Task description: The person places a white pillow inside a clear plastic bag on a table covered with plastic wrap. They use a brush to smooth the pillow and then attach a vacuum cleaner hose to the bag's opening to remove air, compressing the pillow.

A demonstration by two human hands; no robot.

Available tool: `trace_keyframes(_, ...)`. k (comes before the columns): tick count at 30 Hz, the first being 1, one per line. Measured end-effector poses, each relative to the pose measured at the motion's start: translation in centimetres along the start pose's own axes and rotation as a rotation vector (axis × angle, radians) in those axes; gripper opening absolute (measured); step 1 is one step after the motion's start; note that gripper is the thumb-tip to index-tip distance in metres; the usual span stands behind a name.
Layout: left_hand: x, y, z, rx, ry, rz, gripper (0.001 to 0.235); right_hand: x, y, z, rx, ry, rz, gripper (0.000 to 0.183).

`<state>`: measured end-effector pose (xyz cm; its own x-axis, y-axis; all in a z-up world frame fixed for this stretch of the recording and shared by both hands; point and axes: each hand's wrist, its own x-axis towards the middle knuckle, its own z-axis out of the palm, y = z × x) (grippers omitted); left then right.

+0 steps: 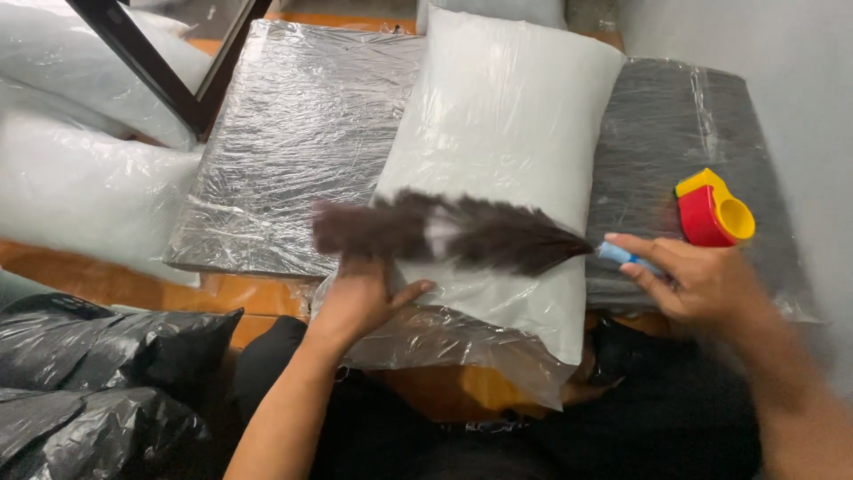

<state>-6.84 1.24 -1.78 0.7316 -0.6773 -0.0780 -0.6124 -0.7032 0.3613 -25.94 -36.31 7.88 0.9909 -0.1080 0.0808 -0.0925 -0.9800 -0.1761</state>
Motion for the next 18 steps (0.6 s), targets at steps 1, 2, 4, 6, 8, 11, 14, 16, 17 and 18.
trace_keyframes(1,0.0,-0.1,-1.3,-0.001,0.001,0.002,0.084,0.3,0.7,-0.5,-0.002,0.001,0.001,0.043)
trace_keyframes(2,0.0,-0.2,-2.5,-0.108,-0.042,-0.073,0.090,0.5,1.4,-1.0,-0.325,0.034,0.088,0.046)
trace_keyframes(4,-0.3,-1.3,-3.3,-0.222,-0.100,-0.146,0.110,0.3,0.9,-1.4,-0.641,0.057,0.176,0.050)
trace_keyframes(6,-0.4,-3.4,-3.1,-0.228,-0.025,-0.238,0.102,0.3,-1.3,-1.6,-0.682,0.416,0.074,0.039)
trace_keyframes(8,-1.1,-4.9,-3.6,-0.243,-0.116,-0.284,0.097,-0.8,-4.2,0.3,-0.478,0.344,-0.072,0.041)
trace_keyframes(11,-2.7,-7.5,-3.0,-0.158,-0.155,-0.081,0.069,-3.4,-8.0,1.6,-0.081,0.109,-0.222,0.045)
trace_keyframes(14,-3.9,-5.8,-6.0,-0.233,-0.193,-0.138,0.042,-5.4,-6.8,1.9,0.072,0.064,-0.122,0.042)
trace_keyframes(16,-4.8,-4.5,-7.4,-0.418,-0.294,-0.452,0.021,-7.0,-5.6,2.8,0.030,0.163,-0.017,0.038)
trace_keyframes(17,-4.9,-4.7,-7.6,-0.361,-0.261,-0.433,0.031,-7.4,-5.3,3.7,0.054,0.192,0.047,0.043)
trace_keyframes(18,-5.0,-4.8,-7.9,-0.305,-0.227,-0.414,0.041,-7.9,-5.1,4.6,0.078,0.222,0.112,0.048)
